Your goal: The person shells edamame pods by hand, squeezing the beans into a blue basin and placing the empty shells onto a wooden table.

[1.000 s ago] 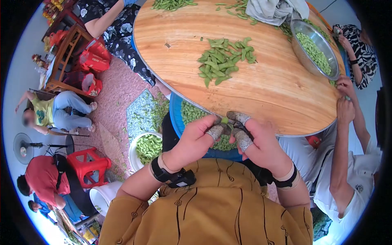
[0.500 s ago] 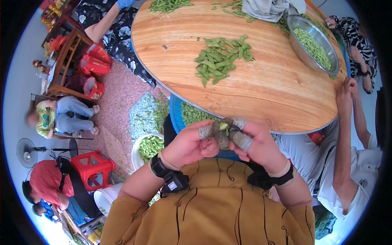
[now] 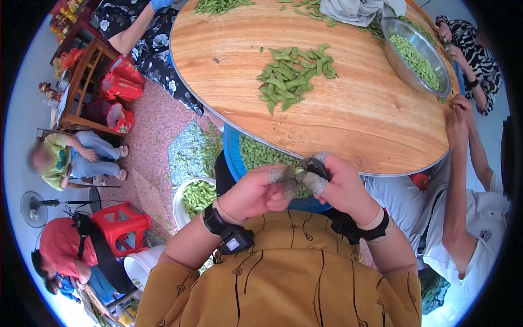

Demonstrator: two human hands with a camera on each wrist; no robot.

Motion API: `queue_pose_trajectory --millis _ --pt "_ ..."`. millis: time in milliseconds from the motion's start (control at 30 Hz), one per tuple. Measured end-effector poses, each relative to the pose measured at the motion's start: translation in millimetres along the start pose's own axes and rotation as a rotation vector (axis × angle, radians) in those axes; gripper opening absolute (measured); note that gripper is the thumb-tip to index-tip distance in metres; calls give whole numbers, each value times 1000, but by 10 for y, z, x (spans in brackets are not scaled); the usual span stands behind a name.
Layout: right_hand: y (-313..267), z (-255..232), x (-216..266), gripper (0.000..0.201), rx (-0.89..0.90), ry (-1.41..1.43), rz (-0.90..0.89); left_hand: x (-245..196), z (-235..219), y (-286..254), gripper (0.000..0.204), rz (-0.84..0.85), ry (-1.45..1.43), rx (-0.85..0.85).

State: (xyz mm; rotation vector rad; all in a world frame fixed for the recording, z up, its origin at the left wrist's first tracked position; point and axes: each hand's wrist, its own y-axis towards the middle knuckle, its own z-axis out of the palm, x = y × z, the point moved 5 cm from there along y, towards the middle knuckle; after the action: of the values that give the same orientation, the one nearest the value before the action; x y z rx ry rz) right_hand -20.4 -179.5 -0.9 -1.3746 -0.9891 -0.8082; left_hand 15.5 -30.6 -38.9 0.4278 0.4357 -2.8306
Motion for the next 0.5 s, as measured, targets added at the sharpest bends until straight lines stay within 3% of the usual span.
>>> queue_pose_trajectory --millis 67,133,200,233,267,333,400,433,500 --pt "-17 27 140 25 50 -135 -237 36 -14 -45 20 -44 -36 34" --pt "-20 46 199 24 39 -313 -326 54 11 -71 22 -82 -68 75" --pt "-30 92 235 23 24 -495 -420 32 -125 -87 20 -87 273 -214" --pt "-34 149 233 22 -27 -697 -501 -10 -152 -91 20 -70 466 -232" --pt "-58 205 241 22 -81 -900 -577 -43 -129 -118 20 -68 469 -223" --pt "-101 197 280 21 -87 -958 -499 -201 -26 -247 23 -28 1277 -288" --pt "-118 218 332 20 145 -957 -542 -311 -109 -479 21 85 1699 -329" --pt "-123 190 456 20 146 -960 -544 -349 -171 -612 20 138 1950 -354" --pt "-31 34 718 18 70 -946 -385 -407 -311 -915 19 -205 2350 -649"
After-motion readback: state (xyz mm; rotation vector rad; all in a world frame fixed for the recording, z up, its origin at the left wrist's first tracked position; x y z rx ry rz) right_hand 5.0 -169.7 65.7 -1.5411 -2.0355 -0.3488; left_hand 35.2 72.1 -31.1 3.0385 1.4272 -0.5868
